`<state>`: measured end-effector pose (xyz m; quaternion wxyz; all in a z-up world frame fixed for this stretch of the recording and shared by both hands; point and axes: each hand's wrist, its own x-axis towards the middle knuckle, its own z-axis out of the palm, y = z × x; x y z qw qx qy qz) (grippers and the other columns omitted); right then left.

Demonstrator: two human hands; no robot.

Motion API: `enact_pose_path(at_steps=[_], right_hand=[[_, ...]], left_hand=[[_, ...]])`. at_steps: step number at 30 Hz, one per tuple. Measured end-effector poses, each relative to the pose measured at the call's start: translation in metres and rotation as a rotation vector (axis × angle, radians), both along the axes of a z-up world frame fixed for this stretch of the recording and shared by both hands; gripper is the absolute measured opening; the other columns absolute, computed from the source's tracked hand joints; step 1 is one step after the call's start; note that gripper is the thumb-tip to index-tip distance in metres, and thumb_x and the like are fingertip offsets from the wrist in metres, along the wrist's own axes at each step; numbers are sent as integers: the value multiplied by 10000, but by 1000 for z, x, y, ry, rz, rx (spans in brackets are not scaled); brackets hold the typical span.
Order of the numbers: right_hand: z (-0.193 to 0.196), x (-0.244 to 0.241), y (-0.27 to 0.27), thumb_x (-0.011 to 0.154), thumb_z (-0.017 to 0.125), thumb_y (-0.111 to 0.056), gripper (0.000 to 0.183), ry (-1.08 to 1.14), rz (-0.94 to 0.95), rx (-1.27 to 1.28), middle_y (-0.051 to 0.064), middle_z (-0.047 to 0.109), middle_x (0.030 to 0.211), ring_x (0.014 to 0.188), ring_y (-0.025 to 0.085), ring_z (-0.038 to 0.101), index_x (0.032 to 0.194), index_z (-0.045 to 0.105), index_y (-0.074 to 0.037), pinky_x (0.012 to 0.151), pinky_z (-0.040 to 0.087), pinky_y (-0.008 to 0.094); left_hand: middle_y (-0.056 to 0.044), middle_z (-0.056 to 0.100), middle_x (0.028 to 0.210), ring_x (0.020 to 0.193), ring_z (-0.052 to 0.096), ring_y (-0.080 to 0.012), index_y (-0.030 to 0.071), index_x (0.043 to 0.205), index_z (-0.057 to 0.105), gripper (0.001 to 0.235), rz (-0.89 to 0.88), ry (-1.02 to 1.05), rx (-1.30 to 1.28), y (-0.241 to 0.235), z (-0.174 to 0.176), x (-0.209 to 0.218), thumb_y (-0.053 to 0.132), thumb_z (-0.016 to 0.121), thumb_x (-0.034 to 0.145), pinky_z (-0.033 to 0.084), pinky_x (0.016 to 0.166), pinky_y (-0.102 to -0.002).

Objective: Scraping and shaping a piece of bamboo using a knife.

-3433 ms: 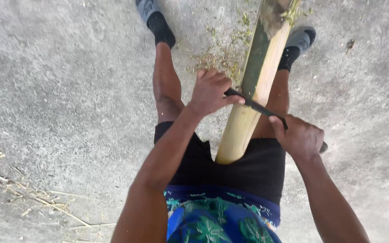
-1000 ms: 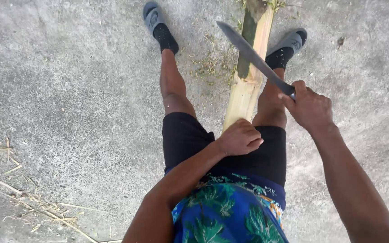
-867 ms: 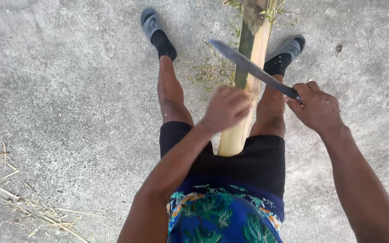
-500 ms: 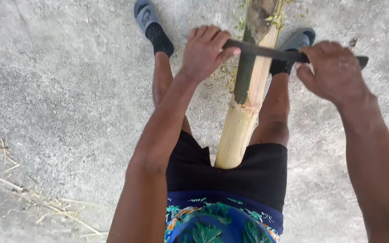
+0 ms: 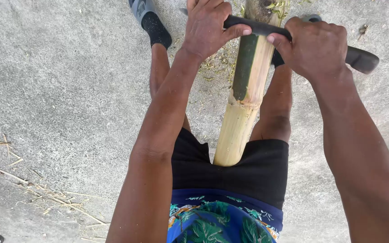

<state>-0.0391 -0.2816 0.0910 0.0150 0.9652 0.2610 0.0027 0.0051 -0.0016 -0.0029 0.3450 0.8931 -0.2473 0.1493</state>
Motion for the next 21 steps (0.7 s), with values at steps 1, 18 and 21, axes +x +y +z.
enact_pose_path(at_steps=[1,18,21], right_hand=[[7,-2,8,1042,632,-554,463,11,-5,-2,8,546,567,532,175,604,856,672,-132,552,459,340],[7,-68,24,1140,568,-612,634,27,-147,63,12,508,519,471,194,531,709,564,-147,466,404,333],[14,-101,34,1149,572,-601,611,136,-216,20,5,500,539,435,168,525,752,590,-137,430,405,334]], left_hand=[[-47,601,771,843,594,-260,106,794,682,725,-5,11,-2,-3,-5,0,820,602,893,398,862,-472],[-23,549,756,831,485,-232,132,738,617,771,21,57,20,-1,8,-60,877,486,885,330,837,-433],[-5,536,738,817,456,-219,143,710,613,747,19,190,54,2,2,-97,859,460,858,320,847,-425]])
